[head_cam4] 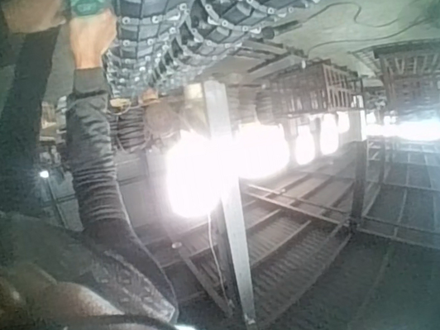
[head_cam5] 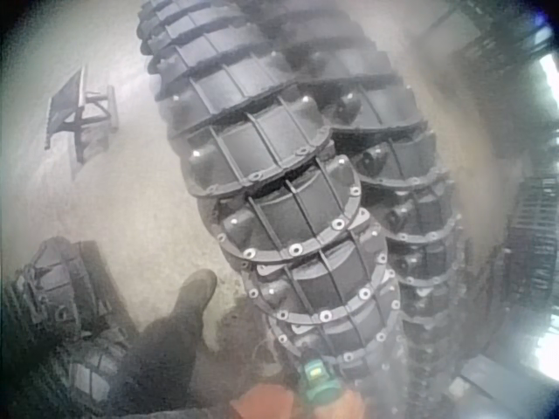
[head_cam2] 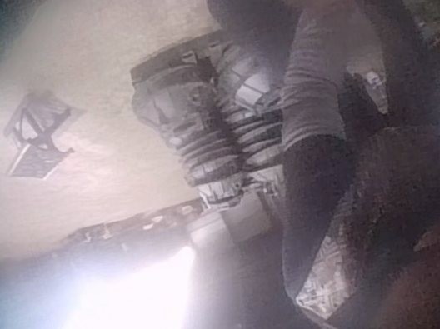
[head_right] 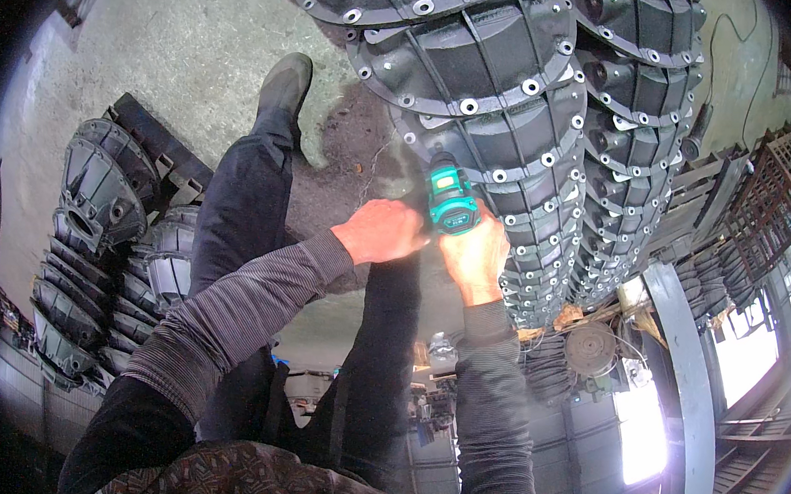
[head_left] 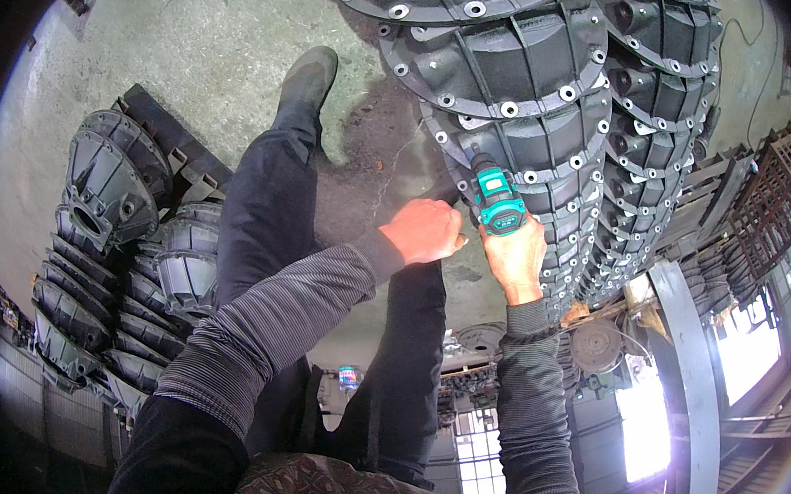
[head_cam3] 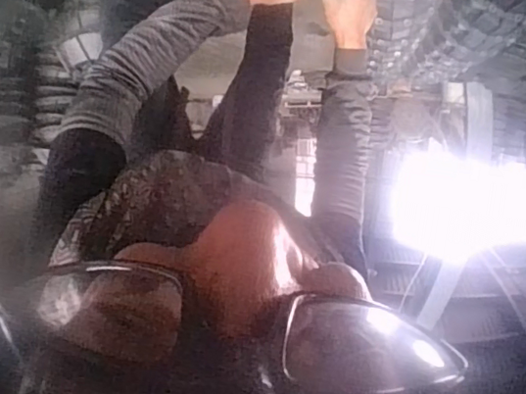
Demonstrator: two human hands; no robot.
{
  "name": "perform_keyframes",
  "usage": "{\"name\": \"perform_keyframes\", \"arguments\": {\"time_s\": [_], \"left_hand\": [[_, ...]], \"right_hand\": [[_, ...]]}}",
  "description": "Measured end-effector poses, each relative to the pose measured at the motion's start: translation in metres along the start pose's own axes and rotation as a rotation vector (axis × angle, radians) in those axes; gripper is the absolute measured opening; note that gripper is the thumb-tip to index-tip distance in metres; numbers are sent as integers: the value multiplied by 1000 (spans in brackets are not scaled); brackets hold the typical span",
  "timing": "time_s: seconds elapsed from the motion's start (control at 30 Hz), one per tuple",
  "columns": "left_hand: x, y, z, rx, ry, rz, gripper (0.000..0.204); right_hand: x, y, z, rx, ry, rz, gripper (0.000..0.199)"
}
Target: The person uses a cordless impact driver to fasten bolts into a stack of large black plastic mold halves. They insert bolts by hand and tighten them sequentially along the stack, then move to another stack and continue the same process.
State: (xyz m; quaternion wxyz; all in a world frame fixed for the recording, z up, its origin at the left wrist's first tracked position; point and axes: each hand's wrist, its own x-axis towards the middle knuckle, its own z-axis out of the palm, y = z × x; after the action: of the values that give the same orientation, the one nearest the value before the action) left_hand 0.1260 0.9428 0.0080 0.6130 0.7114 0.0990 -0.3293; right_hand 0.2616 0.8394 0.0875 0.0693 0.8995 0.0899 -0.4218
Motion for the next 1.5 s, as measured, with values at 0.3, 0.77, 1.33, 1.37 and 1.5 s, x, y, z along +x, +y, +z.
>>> {"name": "perform_keyframes", "arguments": {"time_s": [0.3, 0.77, 1.33, 1.37, 1.5], "left_hand": [[-2, -2, 4, 39, -28, -14, 45], [-5, -17, 35, 153, -32, -47, 47], [9, -20, 11, 92, -119, -93, 41], [11, -20, 9, 95, -118, -116, 41], [19, -15, 4, 123, -135, -131, 42]], "right_hand": [[1, -5, -5, -11, -23, 15, 29], [-7, 15, 6, 269, -30, -121, 26], [-66, 22, -22, 738, -16, -32, 28], [-50, 29, -30, 705, 17, 8, 28], [33, 51, -72, 924, 155, -8, 24]]}}
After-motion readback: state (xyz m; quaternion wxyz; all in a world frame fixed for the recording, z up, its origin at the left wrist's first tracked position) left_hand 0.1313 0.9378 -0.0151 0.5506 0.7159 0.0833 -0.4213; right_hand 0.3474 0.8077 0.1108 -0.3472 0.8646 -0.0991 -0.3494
